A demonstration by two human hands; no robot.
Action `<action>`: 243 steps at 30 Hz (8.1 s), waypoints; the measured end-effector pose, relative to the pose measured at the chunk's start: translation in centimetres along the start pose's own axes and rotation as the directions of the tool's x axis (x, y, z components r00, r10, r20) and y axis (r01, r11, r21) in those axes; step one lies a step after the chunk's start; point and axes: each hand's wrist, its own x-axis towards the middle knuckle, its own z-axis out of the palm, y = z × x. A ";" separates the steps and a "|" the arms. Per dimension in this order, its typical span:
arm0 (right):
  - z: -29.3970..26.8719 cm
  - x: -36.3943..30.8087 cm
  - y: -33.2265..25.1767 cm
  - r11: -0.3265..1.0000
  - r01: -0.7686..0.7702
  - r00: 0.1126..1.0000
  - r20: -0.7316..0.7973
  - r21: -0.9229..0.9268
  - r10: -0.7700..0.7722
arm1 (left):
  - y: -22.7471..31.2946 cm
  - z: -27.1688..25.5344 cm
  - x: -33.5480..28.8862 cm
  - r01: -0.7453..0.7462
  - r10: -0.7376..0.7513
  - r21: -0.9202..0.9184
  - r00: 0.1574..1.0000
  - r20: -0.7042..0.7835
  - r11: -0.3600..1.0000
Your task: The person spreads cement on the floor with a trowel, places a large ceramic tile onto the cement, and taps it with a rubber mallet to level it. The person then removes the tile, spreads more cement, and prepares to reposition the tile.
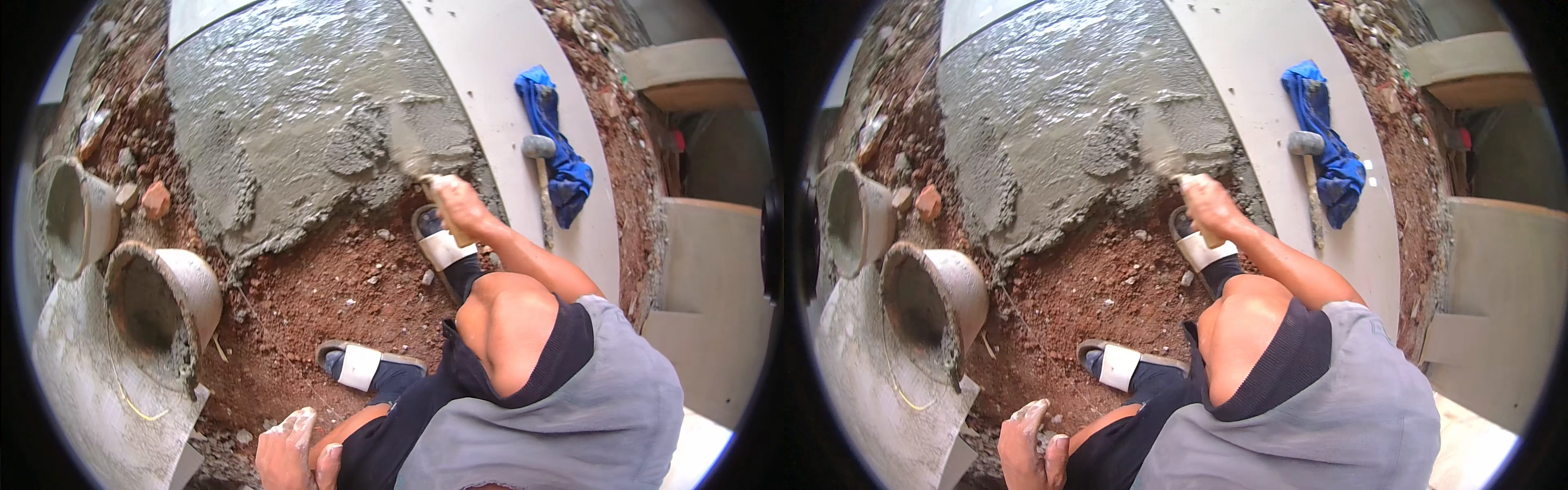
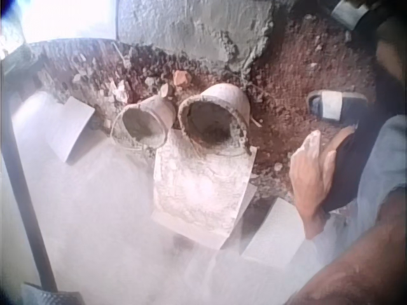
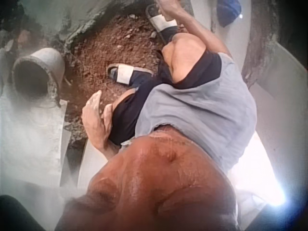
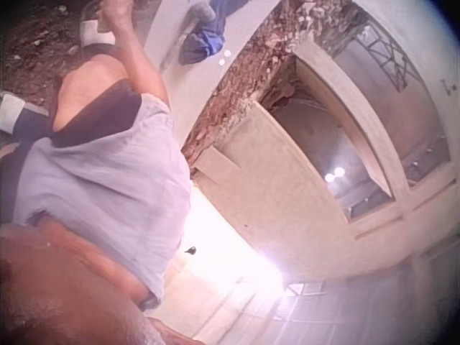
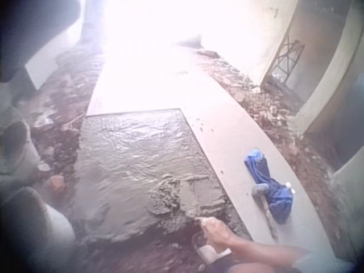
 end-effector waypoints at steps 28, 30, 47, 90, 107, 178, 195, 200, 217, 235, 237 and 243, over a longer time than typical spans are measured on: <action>13.3 13.9 -22.9 0.008 0.696 0.634 0.609 -0.718 -0.475 | 3.8 -0.1 0.6 0.131 -0.155 -0.133 0.969 -0.195 0.983; 12.9 12.9 -23.7 0.288 0.709 0.688 0.539 -0.644 -0.486 | 3.9 0.0 0.7 0.153 -0.175 -0.127 0.966 -0.191 0.980; 15.9 5.3 -18.9 0.445 0.759 0.612 0.754 -0.476 -0.238 | 3.1 0.2 0.4 0.132 -0.154 -0.128 0.972 -0.177 0.983; 38.4 -14.7 -32.5 -0.729 0.600 0.155 0.942 -0.329 -0.297 | 3.5 1.3 -7.4 -0.052 0.028 -0.036 0.868 -0.496 0.998; 23.6 -6.2 -32.0 0.100 0.994 -0.020 0.967 0.047 -0.253 | 3.8 0.0 -3.8 -0.023 0.000 -0.081 0.960 -0.280 0.996; -7.4 9.5 -11.3 0.834 0.266 0.922 0.380 -0.484 -0.073 | 6.0 0.8 7.7 0.348 -0.355 -0.088 0.931 -0.083 0.933; 17.1 -6.7 -31.3 -0.316 0.899 0.079 0.822 -0.303 -0.564 | 4.0 0.7 -0.7 -0.085 0.091 0.033 0.936 -0.339 0.996; 32.3 -12.2 -34.9 -0.777 0.503 0.164 0.925 -0.378 -0.344 | 4.7 0.8 -5.7 -0.171 0.190 0.083 0.882 -0.431 0.982; 24.9 -6.9 -33.7 -0.025 0.929 0.343 0.887 -0.368 -0.308 | 2.0 3.2 -6.8 -0.238 0.183 0.006 0.729 -0.659 0.971; 11.7 -4.8 -18.9 0.395 0.601 0.796 0.479 -0.695 -0.370 | 0.8 2.1 -1.5 -0.503 0.469 0.067 0.739 -0.483 0.861; 12.7 -5.9 -17.6 0.593 0.512 0.847 0.481 -0.622 -0.228 | 1.2 1.6 -0.6 -0.545 0.524 0.107 0.706 -0.477 0.831; 23.5 -8.3 -8.1 0.770 0.368 0.917 0.342 -0.520 -0.207 | 1.3 -0.3 -0.4 -0.695 0.671 0.004 0.692 -0.265 0.719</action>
